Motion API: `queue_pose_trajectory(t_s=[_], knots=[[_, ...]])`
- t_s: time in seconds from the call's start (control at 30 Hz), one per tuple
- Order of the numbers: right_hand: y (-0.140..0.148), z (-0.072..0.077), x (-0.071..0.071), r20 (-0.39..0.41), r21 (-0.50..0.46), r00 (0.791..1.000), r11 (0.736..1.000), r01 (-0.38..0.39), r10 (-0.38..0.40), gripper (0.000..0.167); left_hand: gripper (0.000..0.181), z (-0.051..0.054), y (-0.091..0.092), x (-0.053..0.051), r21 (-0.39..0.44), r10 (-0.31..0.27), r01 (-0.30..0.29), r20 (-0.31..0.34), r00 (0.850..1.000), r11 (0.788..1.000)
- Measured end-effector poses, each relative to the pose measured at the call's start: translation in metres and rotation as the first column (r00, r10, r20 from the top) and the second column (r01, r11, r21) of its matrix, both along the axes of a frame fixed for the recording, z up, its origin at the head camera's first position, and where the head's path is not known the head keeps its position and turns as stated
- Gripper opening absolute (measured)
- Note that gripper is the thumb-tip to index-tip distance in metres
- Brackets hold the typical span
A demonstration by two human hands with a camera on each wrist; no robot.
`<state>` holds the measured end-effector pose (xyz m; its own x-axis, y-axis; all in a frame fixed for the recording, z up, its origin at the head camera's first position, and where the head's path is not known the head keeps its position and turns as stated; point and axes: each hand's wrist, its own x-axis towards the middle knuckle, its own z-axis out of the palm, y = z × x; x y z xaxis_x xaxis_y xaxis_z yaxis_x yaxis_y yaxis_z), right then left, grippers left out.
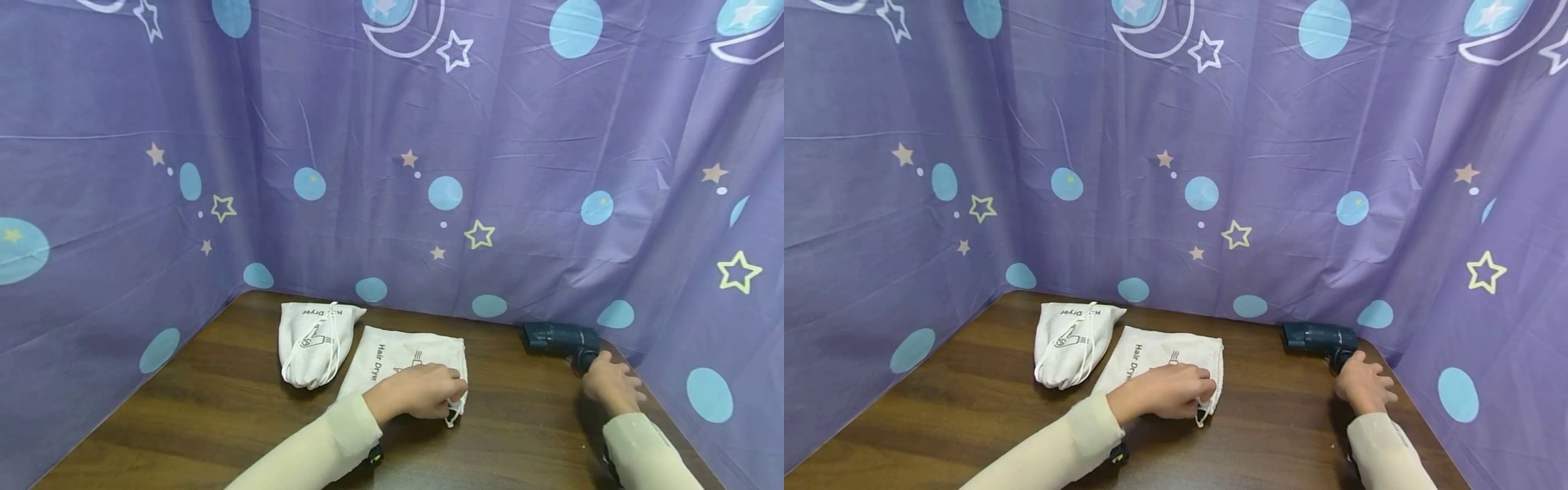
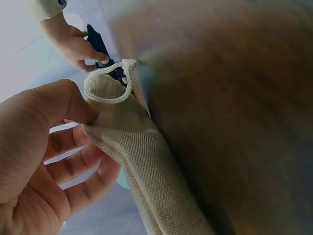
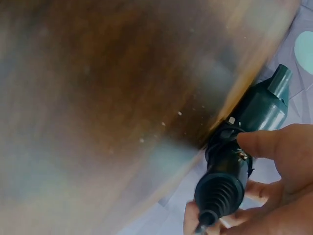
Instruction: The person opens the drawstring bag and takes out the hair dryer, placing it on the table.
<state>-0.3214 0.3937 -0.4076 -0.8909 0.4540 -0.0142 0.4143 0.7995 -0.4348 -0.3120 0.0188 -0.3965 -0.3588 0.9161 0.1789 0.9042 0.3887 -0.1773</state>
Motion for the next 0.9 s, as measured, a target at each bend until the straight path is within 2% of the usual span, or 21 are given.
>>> queue_pose_trajectory(t_s=[0.3,0.5,0.9], knots=[[-0.007,0.01,0.002,-0.11,0.182,0.99,0.981,-0.062,0.083,0.066,0.02,0.0,0.001,0.002,-0.005,0.005,-0.005,-0.016,1.0,1.0],[-0.026,0.018,0.0,-0.133,0.227,0.983,0.969,-0.096,0.129,0.066,0.02,0.002,0.002,0.003,-0.003,-0.006,0.006,-0.021,1.0,1.0],[-0.074,0.018,-0.003,-0.122,0.289,0.961,0.935,-0.205,0.248,0.065,0.02,0.002,0.004,0.005,-0.021,-0.051,0.051,0.005,0.999,0.998]])
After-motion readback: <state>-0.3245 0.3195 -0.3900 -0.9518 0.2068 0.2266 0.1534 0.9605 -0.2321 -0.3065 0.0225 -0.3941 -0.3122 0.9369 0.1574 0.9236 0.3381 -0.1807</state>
